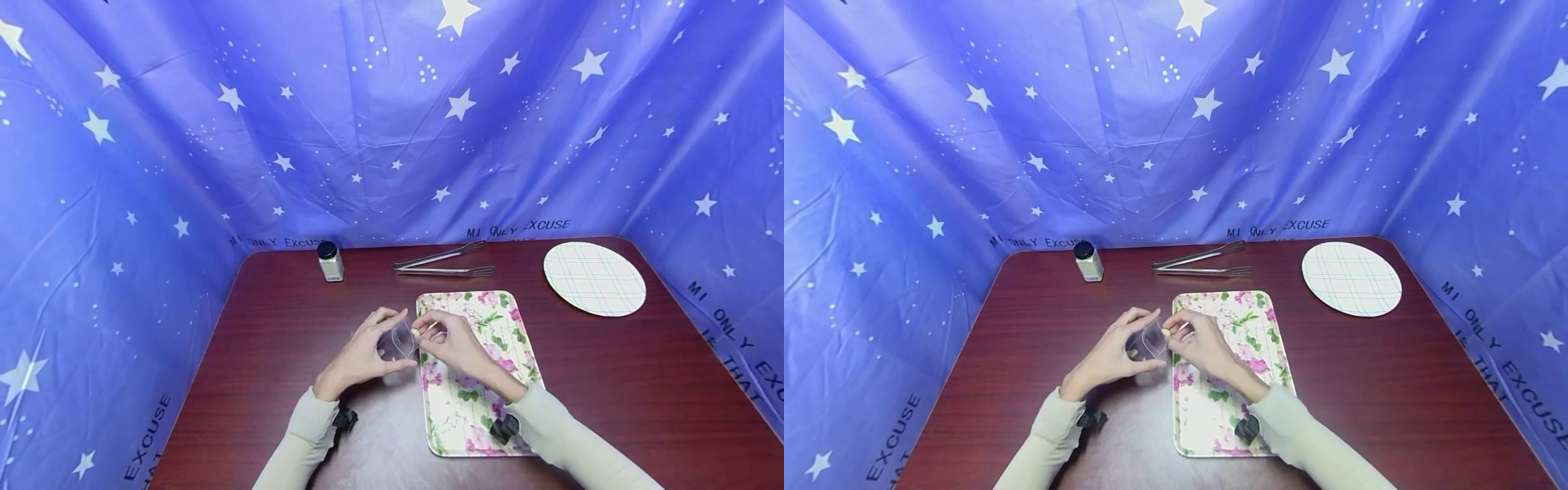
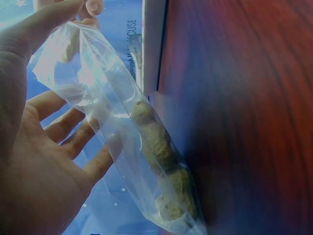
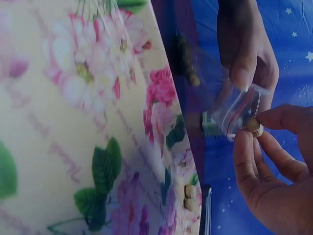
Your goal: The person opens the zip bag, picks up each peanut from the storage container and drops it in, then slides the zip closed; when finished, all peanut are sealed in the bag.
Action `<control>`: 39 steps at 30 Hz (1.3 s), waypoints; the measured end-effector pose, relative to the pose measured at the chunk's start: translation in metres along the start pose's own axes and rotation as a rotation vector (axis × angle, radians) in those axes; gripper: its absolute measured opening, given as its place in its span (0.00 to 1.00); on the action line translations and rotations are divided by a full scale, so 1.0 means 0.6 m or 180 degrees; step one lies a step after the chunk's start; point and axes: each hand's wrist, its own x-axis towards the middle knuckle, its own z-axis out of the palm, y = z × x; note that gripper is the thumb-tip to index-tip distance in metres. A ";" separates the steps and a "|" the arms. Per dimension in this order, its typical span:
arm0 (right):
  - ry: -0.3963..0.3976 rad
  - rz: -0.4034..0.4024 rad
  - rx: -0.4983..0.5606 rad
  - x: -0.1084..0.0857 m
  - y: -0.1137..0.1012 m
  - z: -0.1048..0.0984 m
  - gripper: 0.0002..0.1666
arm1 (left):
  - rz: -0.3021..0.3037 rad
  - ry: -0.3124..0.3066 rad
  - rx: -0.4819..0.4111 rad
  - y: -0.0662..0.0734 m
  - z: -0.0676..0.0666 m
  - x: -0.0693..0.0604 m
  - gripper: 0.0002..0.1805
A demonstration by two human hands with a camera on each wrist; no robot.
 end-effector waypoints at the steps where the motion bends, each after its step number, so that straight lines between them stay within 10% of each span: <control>1: -0.0021 -0.0004 0.0018 -0.001 -0.002 0.002 0.12 | -0.0006 -0.0005 0.0000 0.000 0.000 0.000 0.52; 39: -0.0034 0.0079 -0.0685 0.028 0.065 -0.056 0.07 | -0.0035 -0.0064 -0.0024 0.003 -0.004 -0.001 0.52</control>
